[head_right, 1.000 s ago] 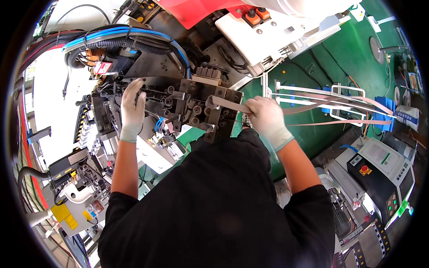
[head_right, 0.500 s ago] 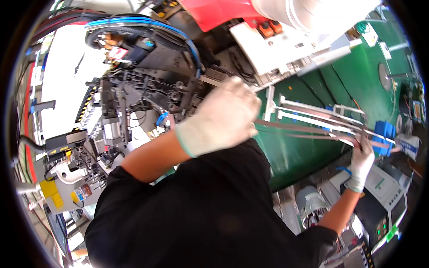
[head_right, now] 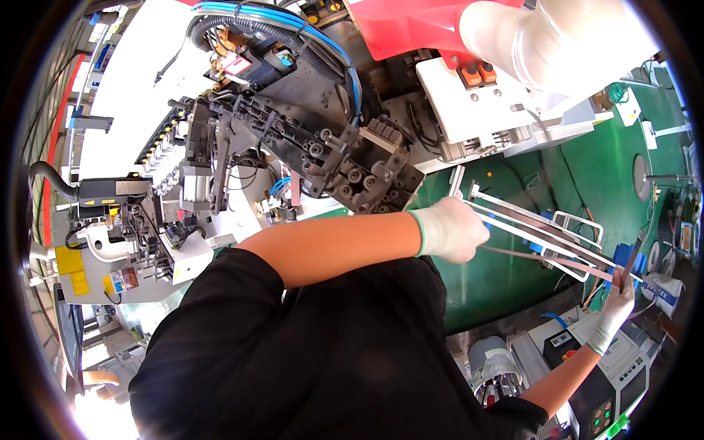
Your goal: The person prepares a roll of material by taping the end, feeds the material through the guide rollers and tensioners of an industrial machine, then moves to another part of the factory to retrieve a wooden board and feeds it into a large processing machine.
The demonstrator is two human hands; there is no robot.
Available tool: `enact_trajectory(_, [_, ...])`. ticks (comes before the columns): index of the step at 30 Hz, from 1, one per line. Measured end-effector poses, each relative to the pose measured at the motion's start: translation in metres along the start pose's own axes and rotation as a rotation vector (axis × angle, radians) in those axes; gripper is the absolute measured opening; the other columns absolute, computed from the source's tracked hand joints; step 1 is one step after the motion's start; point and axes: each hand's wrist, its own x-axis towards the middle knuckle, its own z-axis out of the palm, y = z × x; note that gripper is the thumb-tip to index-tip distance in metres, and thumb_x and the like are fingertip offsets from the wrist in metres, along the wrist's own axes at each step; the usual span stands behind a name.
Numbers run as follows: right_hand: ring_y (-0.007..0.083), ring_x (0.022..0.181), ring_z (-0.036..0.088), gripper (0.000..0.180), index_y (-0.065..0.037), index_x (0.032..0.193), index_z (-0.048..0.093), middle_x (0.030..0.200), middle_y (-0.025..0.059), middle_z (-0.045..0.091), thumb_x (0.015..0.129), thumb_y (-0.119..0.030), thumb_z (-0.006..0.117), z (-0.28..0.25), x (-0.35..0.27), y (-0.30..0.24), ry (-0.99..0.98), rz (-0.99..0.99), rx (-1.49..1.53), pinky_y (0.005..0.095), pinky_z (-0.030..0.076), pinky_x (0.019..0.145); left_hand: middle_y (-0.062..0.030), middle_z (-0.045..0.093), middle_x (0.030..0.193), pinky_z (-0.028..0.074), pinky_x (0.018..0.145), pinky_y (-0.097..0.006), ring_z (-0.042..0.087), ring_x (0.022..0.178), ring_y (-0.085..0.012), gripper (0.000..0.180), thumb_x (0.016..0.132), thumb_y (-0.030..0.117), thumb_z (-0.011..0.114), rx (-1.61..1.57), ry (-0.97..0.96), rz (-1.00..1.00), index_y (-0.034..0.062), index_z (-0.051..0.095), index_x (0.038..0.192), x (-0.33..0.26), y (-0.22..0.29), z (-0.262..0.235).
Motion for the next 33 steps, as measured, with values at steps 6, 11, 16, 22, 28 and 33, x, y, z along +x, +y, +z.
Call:
enact_trajectory(6, [0.0147, 0.090, 0.067, 0.018, 0.001, 0.111, 0.072, 0.100, 0.0107, 0.075, 0.096, -0.004, 0.064, 0.025, -0.006, -0.084, -0.033, -0.075, 0.075, 0.0288, 0.052, 0.086, -0.0113, 0.072, 0.104, 0.057, 0.083, -0.046, 0.071, 0.098, -0.0298, 0.041, 0.093, 0.043, 0.063, 0.005, -0.092, -0.244, 0.0079, 0.071, 0.112, -0.009, -0.049, 0.060])
enact_trajectory(11, [0.0188, 0.094, 0.072, 0.023, 0.001, 0.114, 0.072, 0.102, 0.0165, 0.075, 0.092, -0.004, 0.069, 0.043, -0.017, -0.086, -0.046, -0.159, 0.122, 0.0311, 0.054, 0.084, -0.0131, 0.068, 0.108, 0.053, 0.092, -0.045, 0.065, 0.108, -0.0323, 0.044, 0.092, 0.043, 0.064, -0.038, 0.331, -0.043, 0.0069, 0.065, 0.118, -0.028, -0.025, 0.036])
enact_trajectory(16, [0.0319, 0.083, 0.073, 0.026, -0.003, 0.115, 0.072, 0.094, 0.0192, 0.072, 0.091, -0.015, 0.073, 0.045, -0.027, -0.131, -0.088, -0.232, -0.017, 0.0367, 0.055, 0.075, -0.0175, 0.067, 0.119, 0.041, 0.110, -0.045, 0.063, 0.114, -0.0301, 0.051, 0.089, 0.034, 0.068, 0.284, 0.491, -0.359, -0.0011, 0.055, 0.124, -0.008, -0.050, 0.024])
enact_trajectory(22, [0.0419, 0.079, 0.063, 0.035, 0.000, 0.111, 0.061, 0.086, 0.0213, 0.063, 0.101, -0.033, 0.055, 0.047, -0.031, -0.178, -0.304, -0.359, 0.113, 0.0410, 0.050, 0.073, -0.0104, 0.073, 0.086, 0.054, 0.075, -0.044, 0.070, 0.083, -0.0312, 0.016, 0.094, 0.020, 0.055, -0.069, 0.273, -0.178, 0.0121, 0.069, 0.097, 0.017, -0.028, 0.040])
enact_trajectory(28, [0.0421, 0.089, 0.065, 0.018, 0.001, 0.109, 0.062, 0.094, 0.0217, 0.066, 0.096, -0.010, 0.056, 0.083, -0.026, -0.172, -0.287, -0.398, -0.025, 0.0424, 0.051, 0.080, -0.0131, 0.067, 0.083, 0.055, 0.072, -0.044, 0.069, 0.082, -0.0355, 0.020, 0.097, 0.024, 0.054, -0.465, 0.589, 0.069, 0.0076, 0.066, 0.093, -0.015, 0.019, -0.015])
enact_trajectory(33, [0.0390, 0.092, 0.068, 0.018, -0.002, 0.102, 0.071, 0.097, 0.0177, 0.072, 0.086, -0.007, 0.062, 0.134, -0.014, -0.201, -0.496, -0.533, 0.031, 0.0461, 0.055, 0.081, -0.0073, 0.067, 0.075, 0.053, 0.053, -0.042, 0.070, 0.067, -0.0278, 0.014, 0.088, 0.021, 0.060, -0.226, 0.510, 0.392, 0.0101, 0.066, 0.084, -0.025, 0.058, 0.006])
